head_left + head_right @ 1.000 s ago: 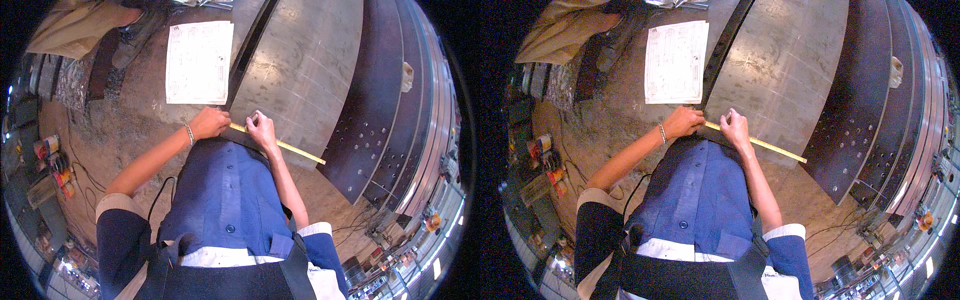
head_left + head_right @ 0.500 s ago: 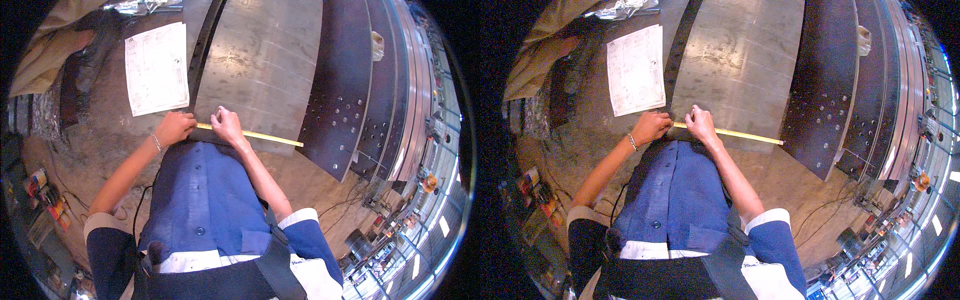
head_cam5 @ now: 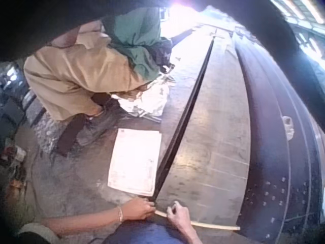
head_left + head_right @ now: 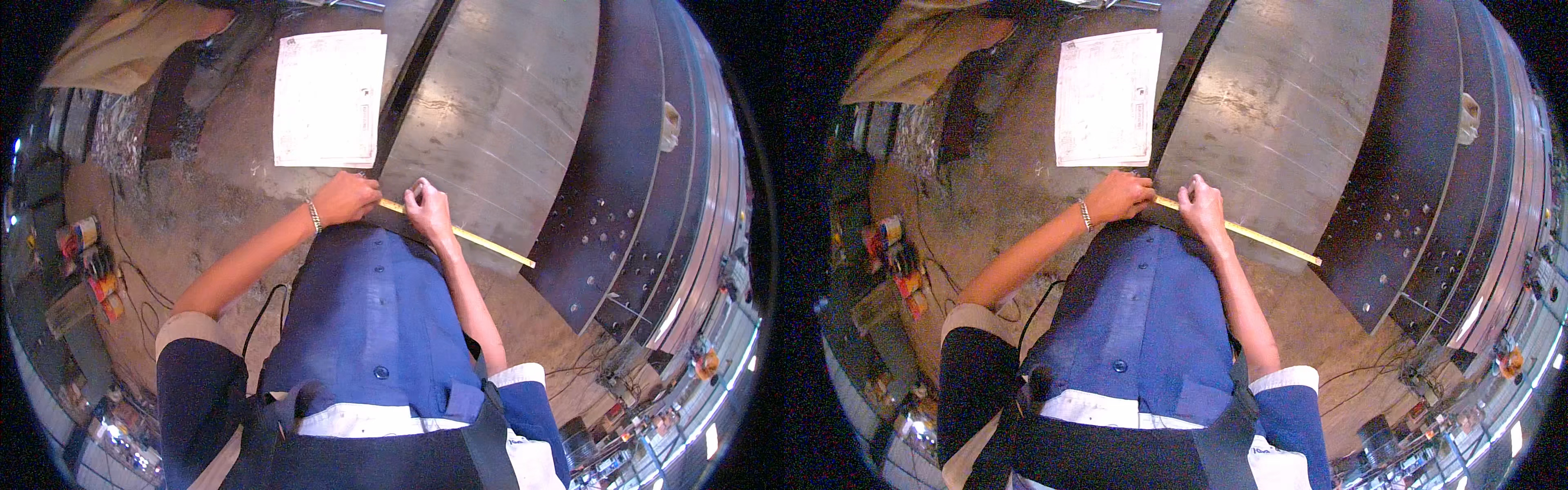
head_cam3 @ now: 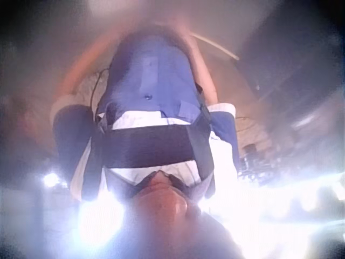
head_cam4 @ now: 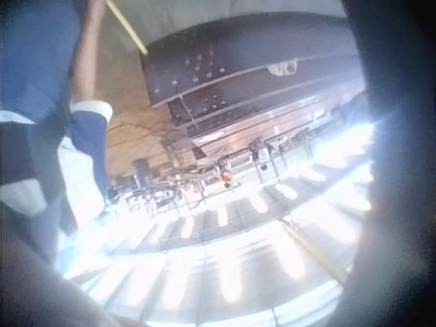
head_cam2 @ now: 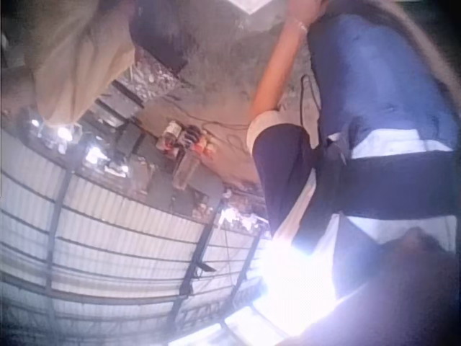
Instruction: The person measures a large curved metal sheet using a yellow tape measure and marks points with a white marker. They repeatedly reposition the tape measure along the sheet's surface and make marks at measured intervals.
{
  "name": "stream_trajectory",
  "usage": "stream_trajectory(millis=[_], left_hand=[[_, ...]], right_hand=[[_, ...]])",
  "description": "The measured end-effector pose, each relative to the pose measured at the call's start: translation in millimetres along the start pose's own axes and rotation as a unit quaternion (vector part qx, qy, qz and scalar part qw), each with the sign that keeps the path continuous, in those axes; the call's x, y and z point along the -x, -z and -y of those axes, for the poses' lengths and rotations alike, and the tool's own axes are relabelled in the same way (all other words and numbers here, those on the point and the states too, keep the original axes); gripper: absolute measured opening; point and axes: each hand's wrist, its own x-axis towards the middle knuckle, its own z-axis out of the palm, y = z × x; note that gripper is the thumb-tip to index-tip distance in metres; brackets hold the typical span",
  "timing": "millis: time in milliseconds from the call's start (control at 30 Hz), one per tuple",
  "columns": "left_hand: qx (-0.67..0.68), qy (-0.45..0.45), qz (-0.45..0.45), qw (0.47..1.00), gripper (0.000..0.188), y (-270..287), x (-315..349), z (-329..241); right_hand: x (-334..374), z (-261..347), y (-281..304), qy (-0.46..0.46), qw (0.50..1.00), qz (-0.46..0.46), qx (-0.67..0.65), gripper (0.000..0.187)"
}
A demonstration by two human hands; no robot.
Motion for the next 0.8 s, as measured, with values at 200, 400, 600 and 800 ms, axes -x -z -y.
stream_trajectory(millis=[200,400,600,800], left_hand=[[-0.017,0.001,-0.008,1.000,0.010,-4,1,1],[-0.014,-0.012,-0.019,1.000,0.010,-4,0,2],[-0.009,-0.013,-0.021,1.000,0.010,-9,0,5],[-0.013,0.000,-0.005,1.000,0.010,-7,-1,2]], right_hand=[[-1,19,16,-0.046,0.998,0.036,-0.034,0.021],[-1,10,9,-0.017,0.999,0.017,-0.021,0.020],[-2,12,11,-0.029,0.999,0.040,-0.004,0.019],[0,15,11,-0.031,0.999,0.032,-0.022,0.019]])
